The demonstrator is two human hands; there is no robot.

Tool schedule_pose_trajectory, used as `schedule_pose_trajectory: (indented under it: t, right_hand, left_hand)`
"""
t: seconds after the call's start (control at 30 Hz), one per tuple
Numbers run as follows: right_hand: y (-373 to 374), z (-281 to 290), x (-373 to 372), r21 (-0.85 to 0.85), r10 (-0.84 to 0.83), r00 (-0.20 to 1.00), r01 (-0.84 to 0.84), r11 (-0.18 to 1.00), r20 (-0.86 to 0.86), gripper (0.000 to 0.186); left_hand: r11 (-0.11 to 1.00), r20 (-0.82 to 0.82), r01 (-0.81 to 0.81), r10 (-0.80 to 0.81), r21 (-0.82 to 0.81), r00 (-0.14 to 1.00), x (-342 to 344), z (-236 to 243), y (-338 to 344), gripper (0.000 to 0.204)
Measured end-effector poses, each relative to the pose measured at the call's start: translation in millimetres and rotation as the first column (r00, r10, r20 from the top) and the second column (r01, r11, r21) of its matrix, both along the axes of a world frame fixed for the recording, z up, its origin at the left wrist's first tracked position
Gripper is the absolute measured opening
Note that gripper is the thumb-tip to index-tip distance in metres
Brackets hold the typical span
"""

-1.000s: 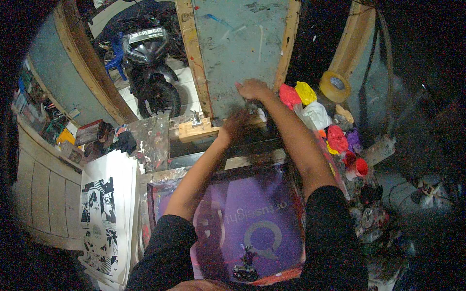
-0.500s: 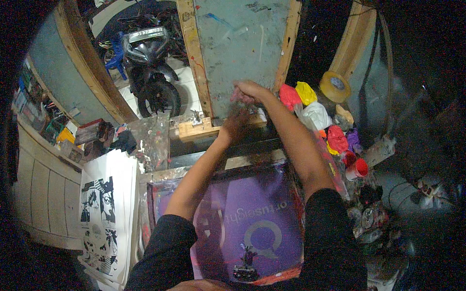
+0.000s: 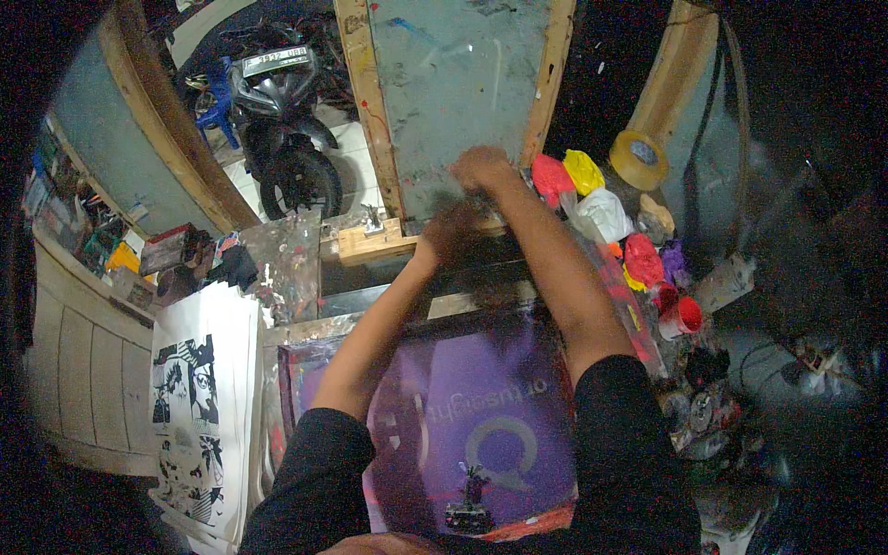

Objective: The person secures a purple screen printing frame onto a wooden workbench using metal clamps. They then apply strips of clear adhesive tape along the edges of the frame to seal the mesh, ensuring the setup is ready for printing.

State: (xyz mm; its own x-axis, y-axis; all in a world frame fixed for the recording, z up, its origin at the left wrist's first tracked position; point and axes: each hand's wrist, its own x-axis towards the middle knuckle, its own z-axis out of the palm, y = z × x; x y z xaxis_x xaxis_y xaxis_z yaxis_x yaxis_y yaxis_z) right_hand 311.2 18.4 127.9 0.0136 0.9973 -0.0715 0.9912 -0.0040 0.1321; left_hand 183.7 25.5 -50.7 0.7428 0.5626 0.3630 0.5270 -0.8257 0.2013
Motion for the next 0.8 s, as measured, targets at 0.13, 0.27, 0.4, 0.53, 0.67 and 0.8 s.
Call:
schedule_pose_trajectory:
  t: [0.13,0.27,0.4,0.53,0.67,0.8]
  right_hand:
    - [1,3,9,0.024,-0.016,1.0,0.015,1.0,0.014,0.061]
    - [3,4,-3,0.005,-0.018,0.995,0.018,1.0,-0.095,0.062]
    - [-1,2,12,-0.11,0.037,0.998,-0.043,0.993,-0.059,0.067]
    - [12,-17,19,-0.014,0.157,0.986,-0.158,0.987,-0.061,0.06]
    - [43,-52,18,0.032,0.068,0.982,-0.063,0.997,-0.177,0.038]
    - [89,-78,24,-0.386,0.092,0.99,-0.125,0.914,-0.105,0.027]
  left_hand:
    - [0.997,0.02,0.021,-0.023,0.068,1.0,5,-1,-2,0.058]
    - [0.992,0.068,0.061,-0.069,0.114,0.995,0,-16,17,0.058]
    - [0.991,0.087,0.023,-0.035,0.128,0.996,4,-15,8,0.058]
    - [0.983,0.11,0.022,-0.043,0.184,0.993,2,-17,11,0.058]
    - [0.96,0.087,-0.001,-0.024,0.281,0.996,-9,-15,13,0.059]
    - [1.0,0.124,-0.008,0.007,0.006,0.992,-18,17,-15,0.055]
